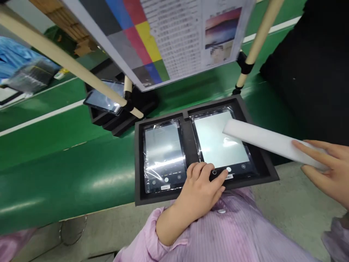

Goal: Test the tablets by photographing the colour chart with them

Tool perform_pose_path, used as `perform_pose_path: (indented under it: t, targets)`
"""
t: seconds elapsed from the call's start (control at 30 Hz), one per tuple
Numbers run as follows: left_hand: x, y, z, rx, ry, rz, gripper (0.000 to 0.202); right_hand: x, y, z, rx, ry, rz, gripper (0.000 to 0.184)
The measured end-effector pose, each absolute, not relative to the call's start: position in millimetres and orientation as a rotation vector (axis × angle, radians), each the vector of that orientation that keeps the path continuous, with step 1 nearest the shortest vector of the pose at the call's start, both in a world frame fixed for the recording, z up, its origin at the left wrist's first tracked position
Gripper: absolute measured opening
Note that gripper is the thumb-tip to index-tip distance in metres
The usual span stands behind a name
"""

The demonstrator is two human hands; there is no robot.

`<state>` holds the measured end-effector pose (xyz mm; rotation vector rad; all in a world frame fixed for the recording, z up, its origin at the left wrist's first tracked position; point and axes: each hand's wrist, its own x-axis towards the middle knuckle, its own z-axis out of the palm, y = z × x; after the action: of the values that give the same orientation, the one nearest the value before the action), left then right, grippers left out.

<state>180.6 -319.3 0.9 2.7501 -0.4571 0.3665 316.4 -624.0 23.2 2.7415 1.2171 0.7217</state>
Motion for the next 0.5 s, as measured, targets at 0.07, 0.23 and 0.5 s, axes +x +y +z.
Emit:
perform_pose_path:
  t: [0.07, 0.23, 0.5]
  targets:
    - [184, -324, 1, 2.768, -0.478, 0.329, 0.032, 313, -629, 22, 2.751, 1.198, 0.719, 0.030]
    - [180, -323, 1, 2.811, -0.465, 0.318, 0.034, 315, -636, 15, 2.807, 1.193, 0.735, 0.029]
    - [120, -277, 1, 2.885, -0.008, 0.472, 0.035, 322, -639, -3, 2.958, 1.144, 0.724, 0.054]
